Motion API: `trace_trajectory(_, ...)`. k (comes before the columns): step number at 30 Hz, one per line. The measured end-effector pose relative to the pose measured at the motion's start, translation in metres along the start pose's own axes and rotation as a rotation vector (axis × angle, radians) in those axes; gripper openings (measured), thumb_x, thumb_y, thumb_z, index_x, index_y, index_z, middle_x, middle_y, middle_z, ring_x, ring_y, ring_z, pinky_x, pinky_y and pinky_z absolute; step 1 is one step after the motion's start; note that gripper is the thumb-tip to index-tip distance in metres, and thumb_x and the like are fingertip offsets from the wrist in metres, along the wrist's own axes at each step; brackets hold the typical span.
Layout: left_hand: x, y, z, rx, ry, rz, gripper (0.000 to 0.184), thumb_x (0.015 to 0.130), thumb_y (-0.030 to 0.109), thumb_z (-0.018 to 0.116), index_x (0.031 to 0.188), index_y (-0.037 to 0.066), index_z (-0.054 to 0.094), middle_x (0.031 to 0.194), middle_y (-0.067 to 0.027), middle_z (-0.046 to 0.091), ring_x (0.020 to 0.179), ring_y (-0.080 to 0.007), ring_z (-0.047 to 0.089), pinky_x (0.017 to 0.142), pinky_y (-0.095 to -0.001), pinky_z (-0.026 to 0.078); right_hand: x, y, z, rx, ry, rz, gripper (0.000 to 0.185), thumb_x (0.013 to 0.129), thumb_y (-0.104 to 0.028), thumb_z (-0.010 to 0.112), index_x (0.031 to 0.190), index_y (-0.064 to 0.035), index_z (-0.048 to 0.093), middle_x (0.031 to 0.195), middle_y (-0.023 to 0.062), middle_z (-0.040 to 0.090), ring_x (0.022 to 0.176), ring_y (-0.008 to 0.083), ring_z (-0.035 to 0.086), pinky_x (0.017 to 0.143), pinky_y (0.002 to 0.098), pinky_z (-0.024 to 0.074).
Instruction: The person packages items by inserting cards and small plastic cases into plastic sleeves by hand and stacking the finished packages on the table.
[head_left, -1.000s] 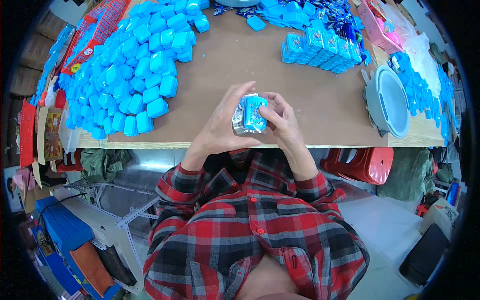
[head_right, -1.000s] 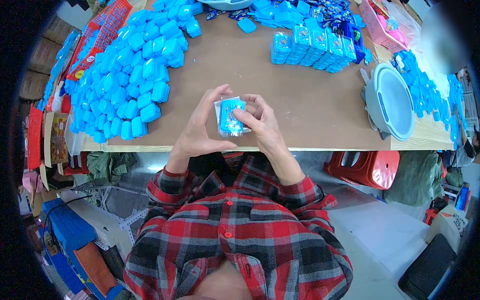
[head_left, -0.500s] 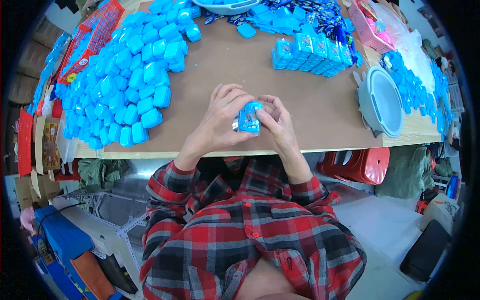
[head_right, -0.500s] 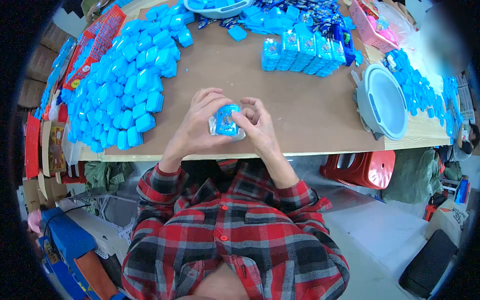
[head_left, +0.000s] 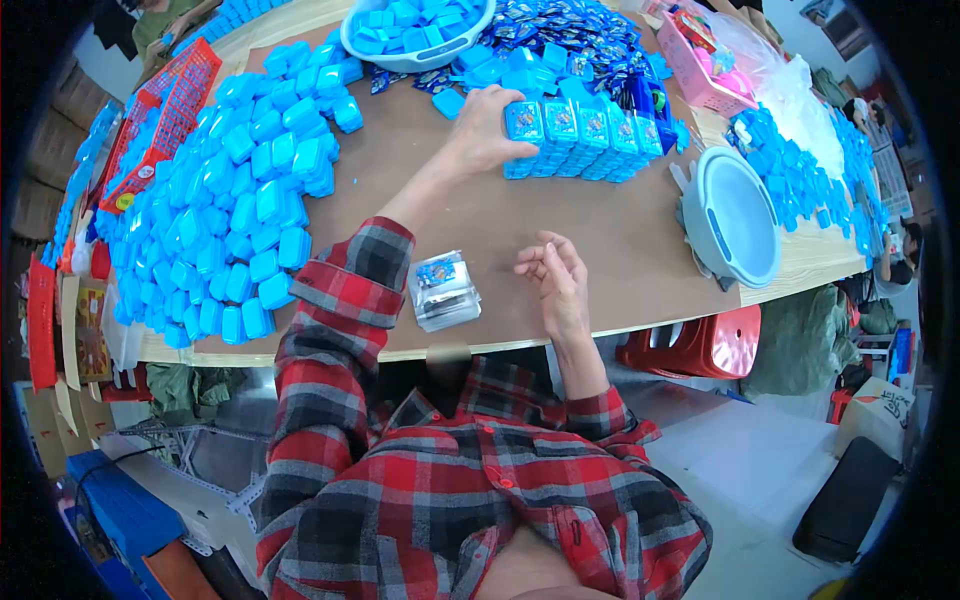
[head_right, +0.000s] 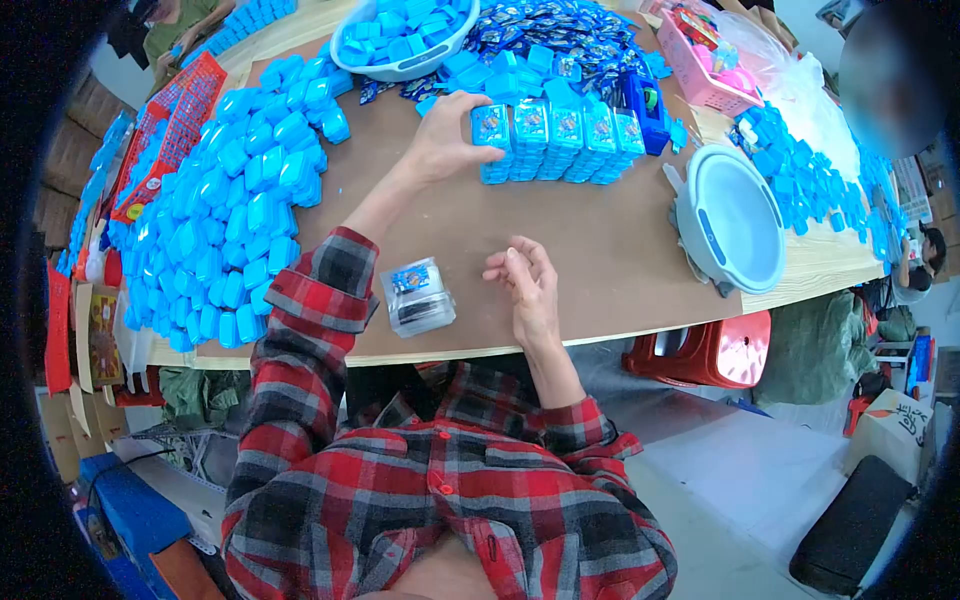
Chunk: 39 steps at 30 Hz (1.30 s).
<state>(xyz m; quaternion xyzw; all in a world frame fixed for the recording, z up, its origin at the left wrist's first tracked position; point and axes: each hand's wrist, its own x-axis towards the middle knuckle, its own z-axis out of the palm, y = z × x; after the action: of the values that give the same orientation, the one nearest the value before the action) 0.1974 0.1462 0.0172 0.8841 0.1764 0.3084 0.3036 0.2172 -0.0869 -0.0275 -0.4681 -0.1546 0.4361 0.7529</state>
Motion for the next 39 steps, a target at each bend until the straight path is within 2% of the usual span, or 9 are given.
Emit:
trace_trajectory(8,0.007,-0.011,0.013,-0.008,-0.06,-0.066,0.062,0.058,0.024,0.082,0.112,0.002,0.06,0.107,-0.0112,0.059,0.098,-0.027,0.055,0.088,-0.035,0.044,0.003,0.004,-0.007,-0.026,0.003,0.03,0.029,0.093,-0.014,0.052,0.116,0.0029,0.047,0.089,0.0126,0.06,0.078,0.0157,0.058,0.074,0.0234,0.0464)
trace_trajectory(13,-0.005,-0.01,0.02,-0.042,0.132,-0.02,0.059,0.06,0.023,0.08,0.112,0.002,0.06,0.106,-0.0107,0.06,0.097,-0.0265,0.055,0.086,-0.0348,0.044,0.004,0.008,-0.007,-0.084,0.028,0.052,0.023,0.092,-0.011,0.055,0.111,0.0022,0.052,0.089,0.0108,0.061,0.077,0.0147,0.057,0.075,0.0227,0.0464)
trace_trajectory(17,-0.026,0.055,-0.027,0.093,0.168,0.143,0.051,0.065,0.018,0.075,0.11,0.001,0.059,0.105,-0.0109,0.059,0.095,-0.0279,0.054,0.087,-0.0357,0.044,0.007,0.029,-0.016,-0.317,-0.054,-0.007,0.026,0.083,-0.013,0.065,0.104,0.0008,0.057,0.092,0.0046,0.06,0.078,0.0103,0.055,0.072,0.0194,0.0438)
trace_trajectory(20,-0.062,0.159,-0.096,0.234,-0.171,0.459,0.025,0.065,0.008,0.066,0.09,0.003,0.062,0.087,-0.0085,0.059,0.084,-0.0266,0.054,0.086,-0.0339,0.046,0.009,0.038,-0.006,-0.548,-0.059,-0.11,0.022,0.083,-0.015,0.066,0.097,-0.0007,0.057,0.088,0.0039,0.059,0.076,0.0106,0.053,0.07,0.0204,0.043)
trace_trajectory(22,-0.093,0.212,-0.11,0.15,-0.049,0.522,0.013,0.067,0.006,0.064,0.079,0.005,0.062,0.081,-0.0058,0.059,0.082,-0.0254,0.058,0.085,-0.0364,0.047,0.01,0.042,0.004,-0.777,-0.065,-0.234,0.019,0.082,-0.017,0.066,0.09,-0.0021,0.058,0.085,0.0032,0.057,0.073,0.0108,0.052,0.068,0.0213,0.0422)
trace_trajectory(28,-0.139,0.235,-0.143,0.089,-0.022,0.42,0.014,0.068,0.008,0.066,0.081,0.004,0.065,0.086,-0.0077,0.063,0.088,-0.0273,0.06,0.089,-0.0437,0.047,0.009,0.055,0.032,-1.34,-0.119,-0.582,0.018,0.08,-0.02,0.068,0.073,-0.0058,0.059,0.075,0.0014,0.053,0.068,0.0114,0.049,0.063,0.0237,0.0402)
trace_trajectory(32,-0.158,0.227,-0.162,-0.041,0.008,0.366,0.018,0.068,0.01,0.068,0.085,0.003,0.066,0.092,-0.0096,0.064,0.093,-0.0281,0.059,0.093,-0.0456,0.045,0.012,0.057,0.037,-1.25,-0.11,-0.313,0.023,0.073,-0.02,0.074,0.067,-0.0075,0.056,0.076,0.0011,0.051,0.072,0.0157,0.047,0.082,0.0331,0.0296)
trace_trajectory(37,-0.179,0.207,-0.184,-0.207,0.007,0.313,0.024,0.069,0.013,0.071,0.09,0.002,0.067,0.099,-0.0119,0.066,0.1,-0.0291,0.058,0.098,-0.048,0.043,0.014,0.055,0.031,-1.051,-0.127,-0.22,0.02,0.074,-0.019,0.072,0.067,-0.0074,0.058,0.077,0.0009,0.052,0.072,0.0157,0.048,0.083,0.0332,0.0294)
trace_trajectory(39,-0.196,0.151,-0.163,-0.138,0.018,0.038,0.043,0.07,0.015,0.073,0.108,0.0,0.062,0.118,-0.017,0.06,0.114,-0.0338,0.052,0.102,-0.0487,0.038,0.013,0.056,0.029,-1.027,-0.123,-0.212,0.019,0.075,-0.018,0.071,0.067,-0.0068,0.059,0.078,0.0011,0.053,0.072,0.016,0.048,0.083,0.0332,0.0294)
